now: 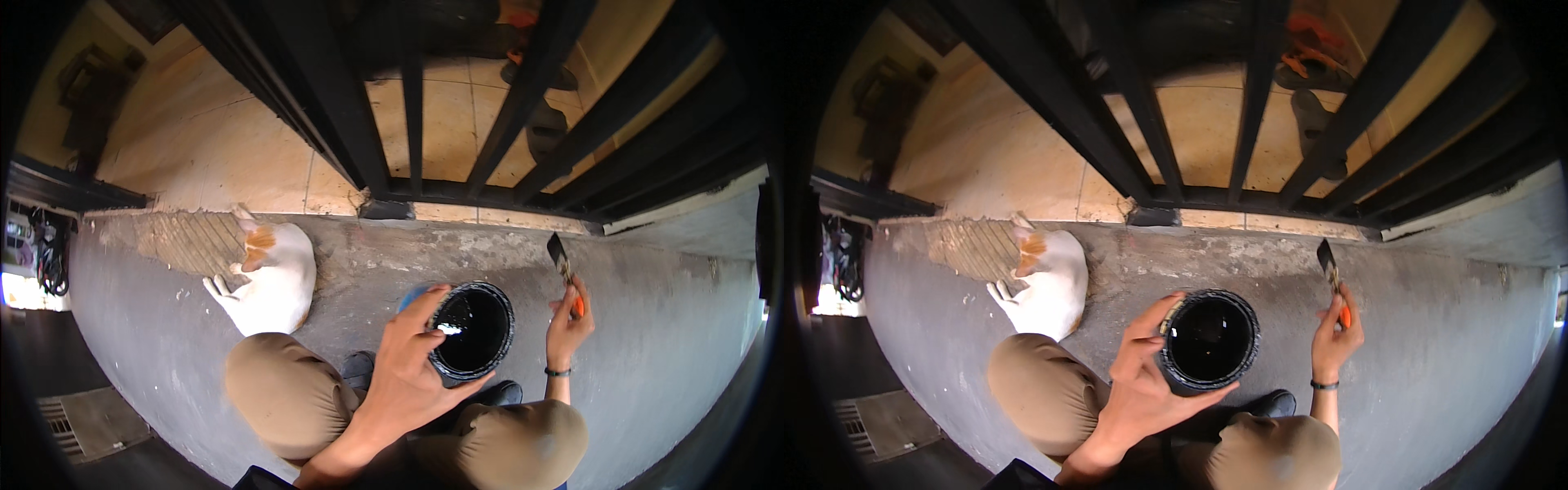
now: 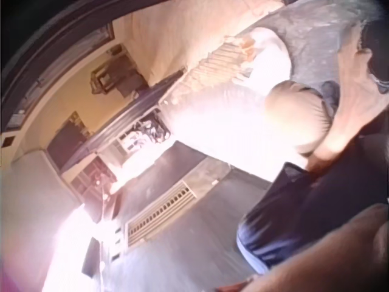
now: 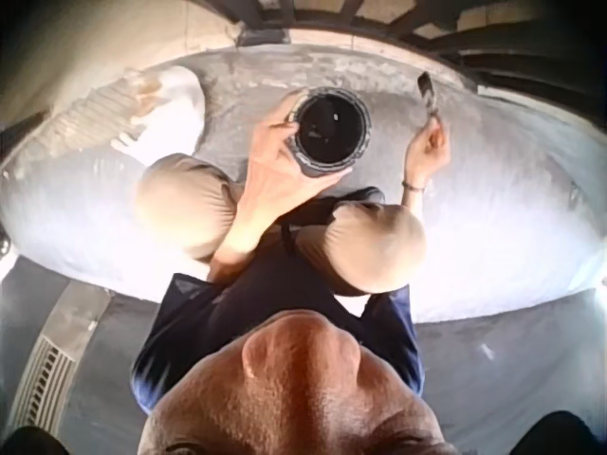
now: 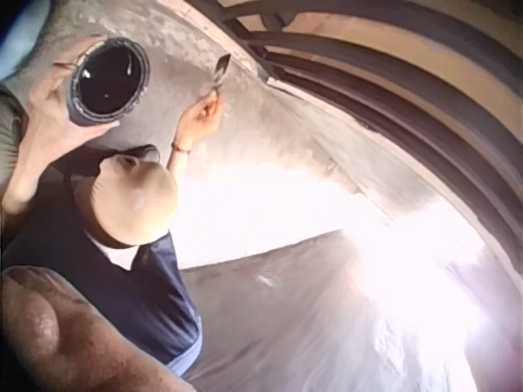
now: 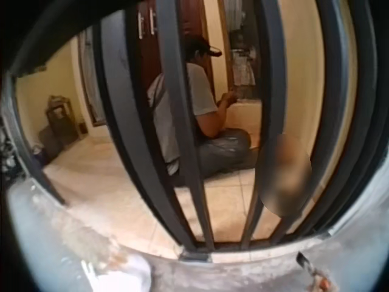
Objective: The person paints the metal bars of a fence using a brush and a bucket of black paint, dipping the brush into the bucket and applying the paint to different sections of the fence.
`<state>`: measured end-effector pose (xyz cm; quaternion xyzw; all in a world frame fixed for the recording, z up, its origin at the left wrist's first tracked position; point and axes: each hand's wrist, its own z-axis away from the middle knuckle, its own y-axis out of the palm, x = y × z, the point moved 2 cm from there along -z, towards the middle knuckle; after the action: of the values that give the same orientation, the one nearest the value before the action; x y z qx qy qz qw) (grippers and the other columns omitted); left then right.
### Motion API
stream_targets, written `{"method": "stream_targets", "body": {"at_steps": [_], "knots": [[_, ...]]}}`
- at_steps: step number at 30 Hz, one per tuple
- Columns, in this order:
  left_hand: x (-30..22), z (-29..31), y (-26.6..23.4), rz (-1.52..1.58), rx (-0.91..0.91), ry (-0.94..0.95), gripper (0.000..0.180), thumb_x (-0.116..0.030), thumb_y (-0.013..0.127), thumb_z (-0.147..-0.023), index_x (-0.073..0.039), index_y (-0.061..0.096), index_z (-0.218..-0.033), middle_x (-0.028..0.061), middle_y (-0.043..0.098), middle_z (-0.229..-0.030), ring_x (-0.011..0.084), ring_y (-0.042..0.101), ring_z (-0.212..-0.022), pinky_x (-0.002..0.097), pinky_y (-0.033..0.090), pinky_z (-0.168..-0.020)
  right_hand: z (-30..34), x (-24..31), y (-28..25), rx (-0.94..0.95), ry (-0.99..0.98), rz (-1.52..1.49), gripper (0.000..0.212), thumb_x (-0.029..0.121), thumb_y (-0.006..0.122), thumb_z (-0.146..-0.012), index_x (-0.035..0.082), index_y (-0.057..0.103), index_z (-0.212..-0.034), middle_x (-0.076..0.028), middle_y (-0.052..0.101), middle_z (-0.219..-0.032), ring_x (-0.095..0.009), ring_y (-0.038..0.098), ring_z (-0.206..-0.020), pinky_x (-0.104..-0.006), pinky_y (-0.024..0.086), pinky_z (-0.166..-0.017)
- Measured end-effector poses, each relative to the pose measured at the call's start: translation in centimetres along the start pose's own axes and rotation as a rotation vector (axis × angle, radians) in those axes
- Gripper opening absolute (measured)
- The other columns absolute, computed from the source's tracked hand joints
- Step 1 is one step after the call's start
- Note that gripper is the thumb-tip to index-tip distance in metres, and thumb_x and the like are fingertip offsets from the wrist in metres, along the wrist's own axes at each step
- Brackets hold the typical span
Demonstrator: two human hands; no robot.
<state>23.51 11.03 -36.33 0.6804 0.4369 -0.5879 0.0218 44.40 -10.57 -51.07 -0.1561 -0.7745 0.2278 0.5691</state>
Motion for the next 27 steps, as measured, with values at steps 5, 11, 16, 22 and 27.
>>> {"method": "stream_targets", "body": {"at_steps": [5, 11, 16, 22, 27], "knots": [[-0.2, -0.1, 0.0, 0.03, -0.015, -0.012, 0.059, -0.026, 0.102, -0.07, 0.0, 0.061, -0.104, 0.027, 0.052, -0.154, 0.0446, 0.054, -0.142, 0.0521, 0.049, -0.107, 2.4, 0.4, -0.4, 0.047, 0.064, -0.026, 0.035, 0.022, 0.06, -0.114, -0.002, 0.07, -0.137, -0.014, 0.08, -0.105, -0.01, 0.066, -0.066, -0.0255, 0.051, -0.062], [-0.3, 0.1, -0.3, 0.035, 0.007, -0.025, 0.081, -0.026, 0.104, -0.071, -0.011, 0.044, -0.122, 0.0254, 0.051, -0.156, 0.044, 0.056, -0.14, 0.0516, 0.047, -0.105, 2.6, 2.4, 0.3, 0.135, 0.019, -0.05, 0.033, 0.022, 0.06, -0.113, -0.005, 0.071, -0.13, -0.014, 0.08, -0.097, -0.013, 0.069, -0.067, -0.027, 0.052, -0.066], [0.0, 0.0, -0.7, 0.042, -0.011, -0.036, 0.076, -0.026, 0.102, -0.072, -0.01, 0.046, -0.12, 0.0251, 0.05, -0.156, 0.0444, 0.055, -0.141, 0.0546, 0.047, -0.104, 1.5, 2.8, 0.2, 0.131, -0.054, -0.034, 0.035, 0.026, 0.056, -0.116, -0.004, 0.073, -0.119, -0.009, 0.077, -0.089, -0.012, 0.067, -0.069, -0.0269, 0.051, -0.064], [0.4, -0.3, -0.6, 0.069, 0.027, -0.028, 0.076, -0.024, 0.1, -0.072, -0.009, 0.044, -0.121, 0.0261, 0.045, -0.156, 0.0491, 0.047, -0.147, 0.0648, 0.046, -0.108, -1.5, 3.7, -2.2, 0.044, -0.073, 0.031, 0.045, 0.036, 0.05, -0.118, -0.001, 0.071, -0.105, -0.003, 0.069, -0.079, -0.008, 0.054, -0.062, -0.0251, 0.042, -0.056], [0.5, -0.2, 0.2, 0.125, 0.03, -0.023, 0.068, -0.024, 0.099, -0.074, -0.008, 0.05, -0.117, 0.026, 0.044, -0.157, 0.0493, 0.044, -0.15, 0.0657, 0.046, -0.109, -3.2, 3.2, -4.9, -0.022, -0.11, 0.1, 0.045, 0.035, 0.048, -0.118, 0.0, 0.071, -0.101, -0.002, 0.066, -0.075, -0.008, 0.053, -0.06, -0.0254, 0.041, -0.056]]}}
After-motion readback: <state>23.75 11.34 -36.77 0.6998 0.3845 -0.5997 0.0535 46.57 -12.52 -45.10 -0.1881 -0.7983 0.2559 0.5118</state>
